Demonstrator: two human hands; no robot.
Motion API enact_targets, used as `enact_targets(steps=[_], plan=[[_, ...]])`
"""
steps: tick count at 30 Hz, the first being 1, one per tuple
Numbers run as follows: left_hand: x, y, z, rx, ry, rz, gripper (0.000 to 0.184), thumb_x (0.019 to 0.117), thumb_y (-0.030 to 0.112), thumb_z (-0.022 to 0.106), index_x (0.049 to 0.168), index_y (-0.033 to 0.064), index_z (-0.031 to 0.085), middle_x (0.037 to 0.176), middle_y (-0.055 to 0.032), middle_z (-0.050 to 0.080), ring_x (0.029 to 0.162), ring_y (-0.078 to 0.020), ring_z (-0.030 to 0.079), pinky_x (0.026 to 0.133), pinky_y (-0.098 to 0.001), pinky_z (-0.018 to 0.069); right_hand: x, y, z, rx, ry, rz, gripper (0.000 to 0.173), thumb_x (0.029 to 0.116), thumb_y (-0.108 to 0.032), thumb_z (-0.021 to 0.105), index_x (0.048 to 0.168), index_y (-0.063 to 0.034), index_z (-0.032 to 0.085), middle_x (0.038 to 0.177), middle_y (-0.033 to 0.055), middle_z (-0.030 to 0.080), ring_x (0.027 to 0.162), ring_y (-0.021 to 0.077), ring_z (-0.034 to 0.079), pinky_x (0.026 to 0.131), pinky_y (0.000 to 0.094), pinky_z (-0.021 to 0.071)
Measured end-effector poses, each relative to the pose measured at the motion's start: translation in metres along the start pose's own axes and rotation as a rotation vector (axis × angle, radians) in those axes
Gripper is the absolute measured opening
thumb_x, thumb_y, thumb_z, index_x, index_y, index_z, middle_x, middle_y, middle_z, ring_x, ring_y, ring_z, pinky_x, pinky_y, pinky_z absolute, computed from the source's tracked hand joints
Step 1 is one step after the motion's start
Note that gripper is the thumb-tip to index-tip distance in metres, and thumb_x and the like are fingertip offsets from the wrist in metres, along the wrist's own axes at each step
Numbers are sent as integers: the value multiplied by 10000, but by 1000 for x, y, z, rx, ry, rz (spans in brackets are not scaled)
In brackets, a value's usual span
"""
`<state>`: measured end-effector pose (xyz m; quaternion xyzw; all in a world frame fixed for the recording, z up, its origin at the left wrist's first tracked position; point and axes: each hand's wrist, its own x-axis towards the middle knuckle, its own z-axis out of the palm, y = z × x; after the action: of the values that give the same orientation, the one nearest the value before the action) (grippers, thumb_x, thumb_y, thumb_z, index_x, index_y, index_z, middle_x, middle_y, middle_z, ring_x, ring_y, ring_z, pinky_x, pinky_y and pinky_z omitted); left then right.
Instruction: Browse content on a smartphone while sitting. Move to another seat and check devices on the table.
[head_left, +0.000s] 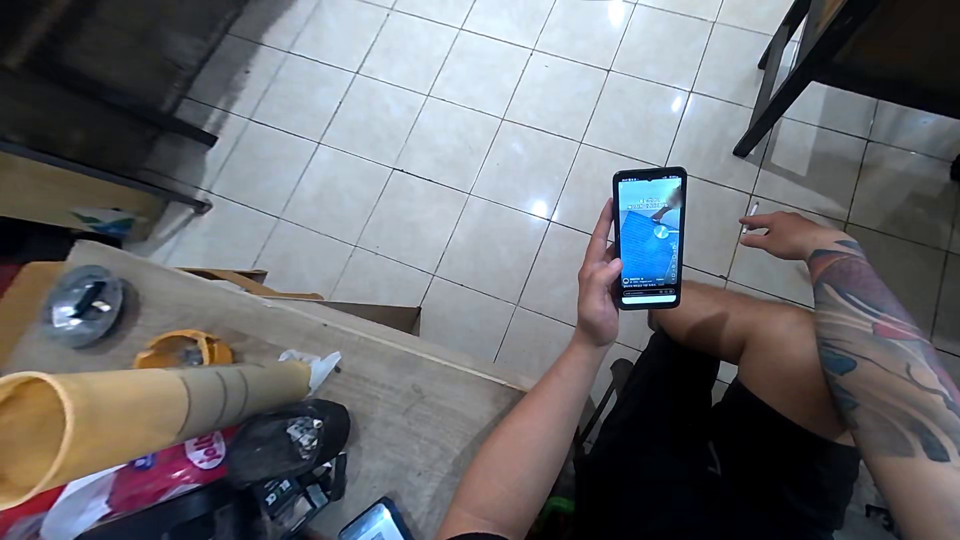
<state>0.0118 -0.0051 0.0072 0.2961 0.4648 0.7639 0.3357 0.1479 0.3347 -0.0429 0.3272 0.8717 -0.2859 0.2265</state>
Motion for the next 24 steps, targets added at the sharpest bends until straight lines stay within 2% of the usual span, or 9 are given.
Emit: enact_targets(steps=[3,14,24], plan=[[0,0,0,-10,12,-17,639,1032,420,320,1641,313,159,1452,-127,537,1118,-236,659,860,-444,592,-1,-1,-1,9,1,-2,532,1049,-346,594,1505,-82,518,1436,200,592,1313,437,563,1095,658,403],[0,1,1,5,-14,12,652,1014,352,292,1645,290,140,1479,-138,511,1180,-253,630,909,-459,574,-1,-2,0,22,-2,10,537,1051,-348,591,1513,-88,509,1449,192,584,1328,432,552,1103,660,394],[0,2,1,-16,-8,0,638,1034,394,306,1644,297,148,1485,-137,505,1173,-251,634,896,-455,580,-3,-3,-1,25,4,13,537,1051,-356,589,1511,-91,513,1450,187,586,1316,433,562,1098,656,402]])
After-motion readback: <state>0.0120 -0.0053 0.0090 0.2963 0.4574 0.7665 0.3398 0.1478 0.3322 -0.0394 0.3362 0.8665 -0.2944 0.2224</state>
